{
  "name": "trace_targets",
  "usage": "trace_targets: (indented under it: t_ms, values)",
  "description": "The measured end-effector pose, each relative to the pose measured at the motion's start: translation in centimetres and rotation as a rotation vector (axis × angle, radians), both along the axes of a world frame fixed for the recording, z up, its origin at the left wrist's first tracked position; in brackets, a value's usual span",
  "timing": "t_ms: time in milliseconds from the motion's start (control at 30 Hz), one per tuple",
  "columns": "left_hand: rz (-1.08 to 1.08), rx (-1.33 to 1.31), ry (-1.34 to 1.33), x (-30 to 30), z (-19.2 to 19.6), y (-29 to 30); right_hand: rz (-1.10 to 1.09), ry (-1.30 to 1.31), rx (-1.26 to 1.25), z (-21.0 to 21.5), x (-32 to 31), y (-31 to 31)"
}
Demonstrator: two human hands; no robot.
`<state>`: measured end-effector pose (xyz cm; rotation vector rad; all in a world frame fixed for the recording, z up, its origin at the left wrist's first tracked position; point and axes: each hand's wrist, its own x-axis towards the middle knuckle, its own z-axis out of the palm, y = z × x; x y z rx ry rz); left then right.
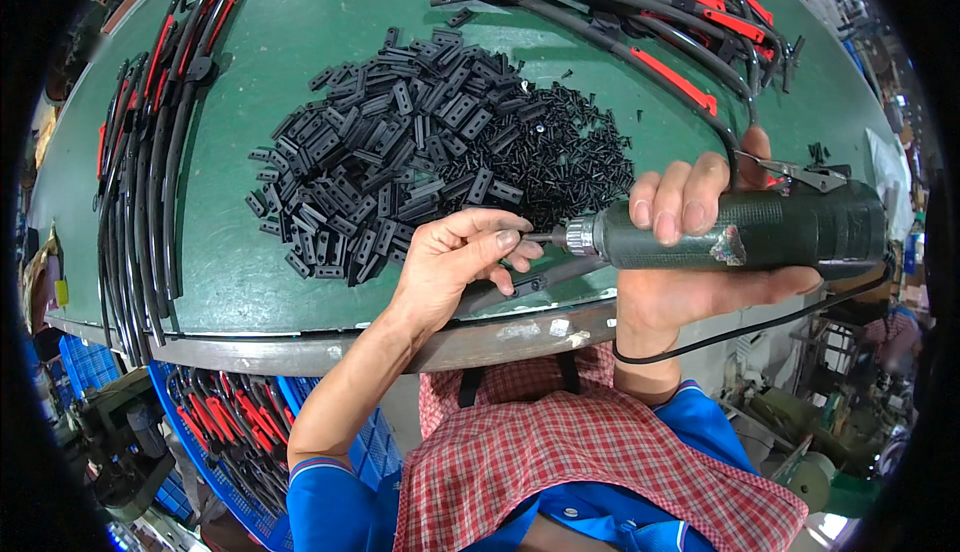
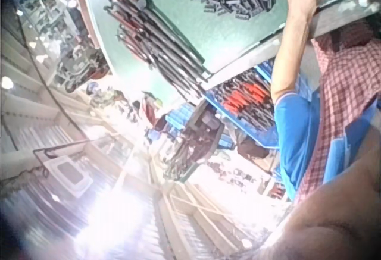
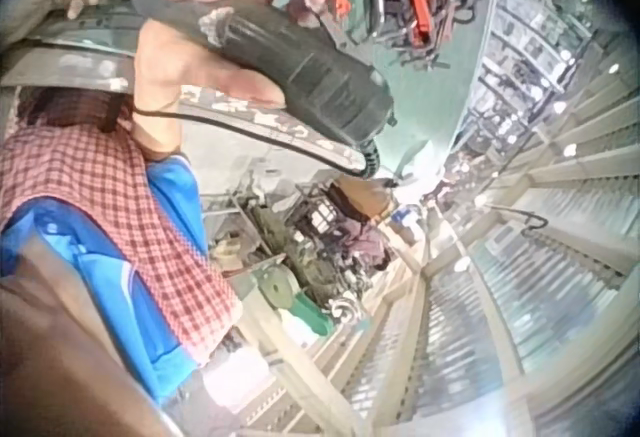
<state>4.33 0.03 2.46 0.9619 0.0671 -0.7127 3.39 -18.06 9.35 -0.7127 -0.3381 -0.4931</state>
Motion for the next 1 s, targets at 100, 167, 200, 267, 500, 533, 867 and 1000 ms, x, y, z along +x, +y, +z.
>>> trace_targets:
  t_ms: [100,167,200,267,500,533,867,1000]
  values:
    - [-0.023,-0.073,0.044,0.0,-0.3,0.2,-0.009,-0.002,0.007,0.1,-0.1,0.3]
    - [-0.051,-0.122,0.053,0.1,-0.6,0.4,-0.013,0.023,0.036,0.2,-0.1,0.4]
    - [-0.074,-0.145,0.06,0.1,-0.7,0.5,0.007,0.03,0.056,0.2,-0.1,0.4]
    - [-0.127,-0.203,0.073,0.3,-0.8,0.8,0.048,0.042,0.103,0.4,-0.2,0.0]
    - [-0.111,0.327,-0.611,-0.9,0.9,1.8,0.162,0.054,0.191,-0.2,-0.4,-1.9]
    - [-0.176,0.6,-0.878,-1.3,1.0,2.7,0.131,0.052,0.156,0.0,-0.7,-1.6]
    - [-0.161,0.876,-1.357,-3.1,-2.2,2.5,0.147,0.015,-0.293,0.4,-2.6,2.1]
    - [-0.131,0.87,-1.341,-3.3,-2.3,2.5,0.254,0.007,-0.427,-0.3,-2.5,2.5]
